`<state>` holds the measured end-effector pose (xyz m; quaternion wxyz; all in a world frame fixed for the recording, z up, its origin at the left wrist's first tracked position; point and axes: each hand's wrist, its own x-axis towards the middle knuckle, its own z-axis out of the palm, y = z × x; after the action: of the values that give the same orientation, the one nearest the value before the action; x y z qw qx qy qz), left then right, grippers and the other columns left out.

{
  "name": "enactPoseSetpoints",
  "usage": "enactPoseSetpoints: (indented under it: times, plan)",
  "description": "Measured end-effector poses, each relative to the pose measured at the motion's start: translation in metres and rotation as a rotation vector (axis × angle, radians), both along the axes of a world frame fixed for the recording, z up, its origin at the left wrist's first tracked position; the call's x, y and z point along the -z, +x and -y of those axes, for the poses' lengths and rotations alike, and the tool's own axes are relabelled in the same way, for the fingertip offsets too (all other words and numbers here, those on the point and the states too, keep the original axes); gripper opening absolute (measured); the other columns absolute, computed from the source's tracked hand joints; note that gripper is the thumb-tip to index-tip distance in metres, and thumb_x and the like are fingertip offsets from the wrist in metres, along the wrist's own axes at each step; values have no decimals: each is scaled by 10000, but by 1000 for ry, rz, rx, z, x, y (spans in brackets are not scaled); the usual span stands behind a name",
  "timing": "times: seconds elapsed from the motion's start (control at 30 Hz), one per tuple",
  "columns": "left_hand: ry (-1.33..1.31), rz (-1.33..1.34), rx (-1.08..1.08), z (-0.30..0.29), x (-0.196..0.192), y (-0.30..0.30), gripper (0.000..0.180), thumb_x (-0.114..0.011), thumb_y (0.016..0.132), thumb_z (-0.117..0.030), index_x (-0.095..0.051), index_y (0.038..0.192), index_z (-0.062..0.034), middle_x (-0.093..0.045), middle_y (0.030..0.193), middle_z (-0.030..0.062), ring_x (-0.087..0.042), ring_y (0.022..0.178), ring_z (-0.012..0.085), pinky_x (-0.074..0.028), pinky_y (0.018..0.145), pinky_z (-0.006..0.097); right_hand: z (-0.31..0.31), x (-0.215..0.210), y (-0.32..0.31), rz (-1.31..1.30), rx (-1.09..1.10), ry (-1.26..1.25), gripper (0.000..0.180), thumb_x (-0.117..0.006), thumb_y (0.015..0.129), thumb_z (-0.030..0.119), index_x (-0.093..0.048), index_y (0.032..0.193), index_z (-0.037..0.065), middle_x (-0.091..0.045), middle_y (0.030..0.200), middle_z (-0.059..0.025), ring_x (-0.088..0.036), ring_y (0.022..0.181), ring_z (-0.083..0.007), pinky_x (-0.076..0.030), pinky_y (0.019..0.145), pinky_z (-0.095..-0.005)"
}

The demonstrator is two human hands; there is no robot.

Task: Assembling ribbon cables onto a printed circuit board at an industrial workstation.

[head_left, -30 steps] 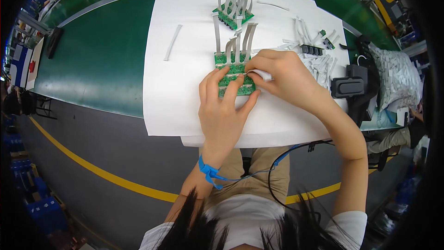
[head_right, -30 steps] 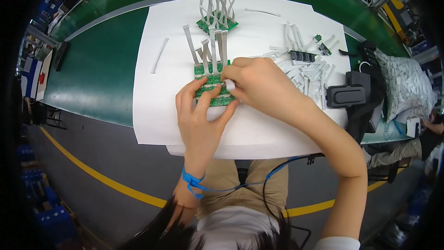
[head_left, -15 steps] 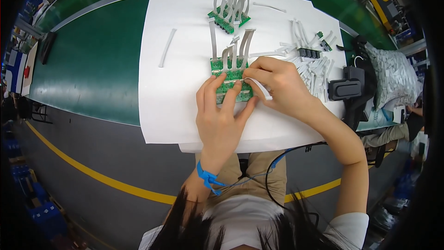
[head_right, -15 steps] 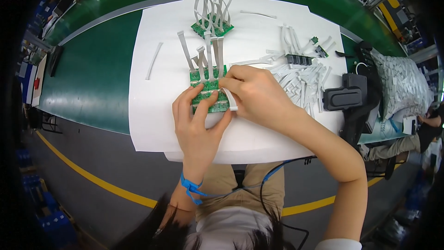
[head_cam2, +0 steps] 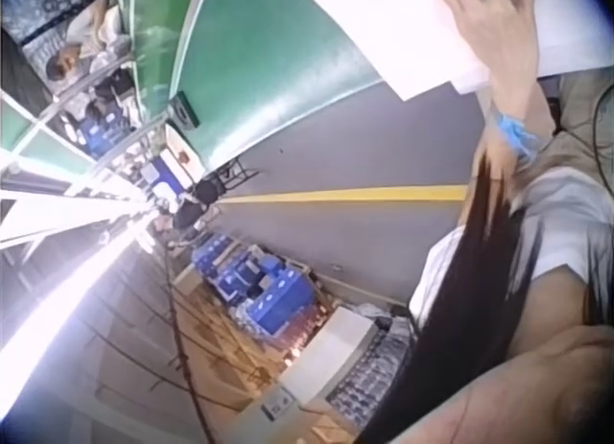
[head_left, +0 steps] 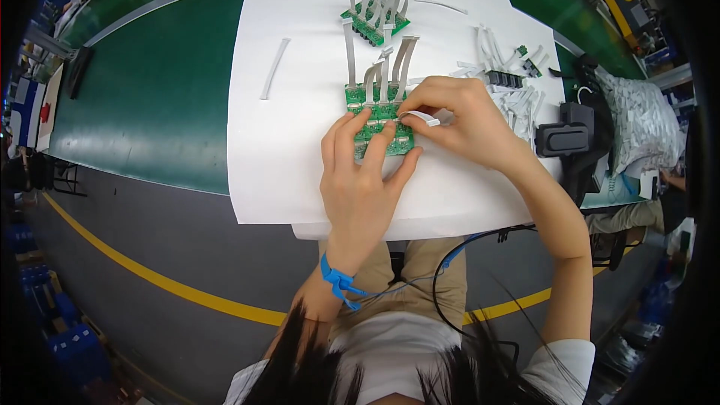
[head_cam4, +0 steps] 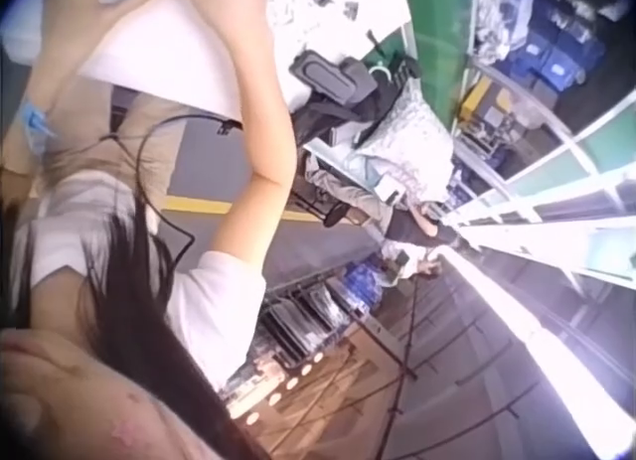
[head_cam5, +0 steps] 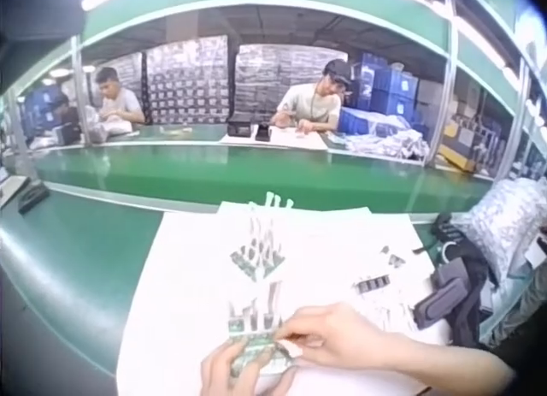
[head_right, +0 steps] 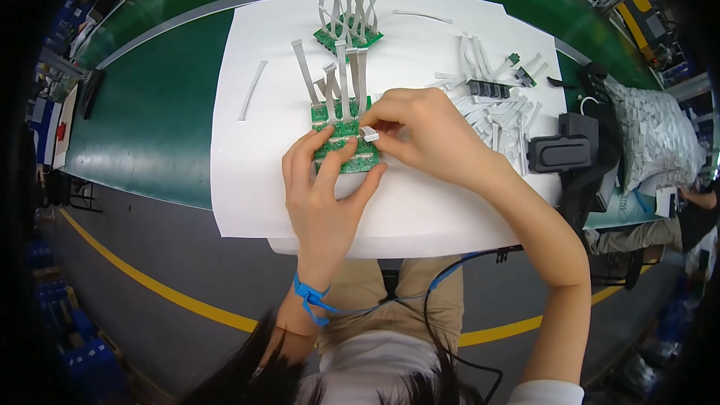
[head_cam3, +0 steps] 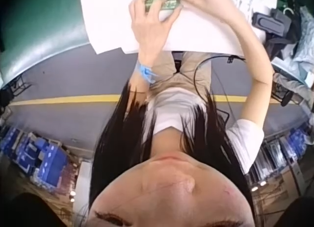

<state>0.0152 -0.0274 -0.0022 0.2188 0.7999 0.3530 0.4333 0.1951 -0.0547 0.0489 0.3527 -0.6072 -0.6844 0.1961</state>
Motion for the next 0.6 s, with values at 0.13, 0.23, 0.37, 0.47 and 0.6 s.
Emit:
enactPoseSetpoints:
  times: [0.13,0.23,0.37,0.47,0.6]
  plan:
    - [6,5,-3,0,4,2,398,-884,692,-141,-722,1049,-71,-596,1237,100,-540,1180,321,-503,922,418,0,-3,-5,206,-28,32,158,-693,795,28,-685,947,-14,-639,876,-132,-667,737,-303,-560,674,-363]
    - [94,-32,-11,-2,2,0,394,-867,715,-169,-701,1060,-77,-593,1228,124,-562,1167,340,-548,843,397,1,-2,-13,308,7,112,146,-683,786,33,-679,923,-16,-609,864,-129,-649,743,-312,-548,664,-391]
    - [82,-43,-14,-2,2,0,396,-867,711,-162,-699,1060,-81,-594,1226,124,-562,1166,342,-546,847,398,3,-5,-21,407,19,136,152,-679,766,17,-679,914,-15,-609,866,-124,-650,764,-310,-546,669,-405]
    - [96,-48,-18,-2,2,1,391,-863,715,-170,-700,1059,-83,-597,1221,121,-564,1159,341,-542,857,404,4,2,-16,365,44,115,148,-674,791,15,-688,934,-17,-623,864,-134,-654,762,-328,-549,677,-401]
    - [95,-47,-20,-1,1,1,375,-855,732,-196,-699,1055,-83,-600,1215,116,-562,1156,340,-535,871,413,5,16,6,-100,38,-53,216,-744,846,40,-685,1043,-29,-673,927,-92,-693,824,-191,-566,771,-286]
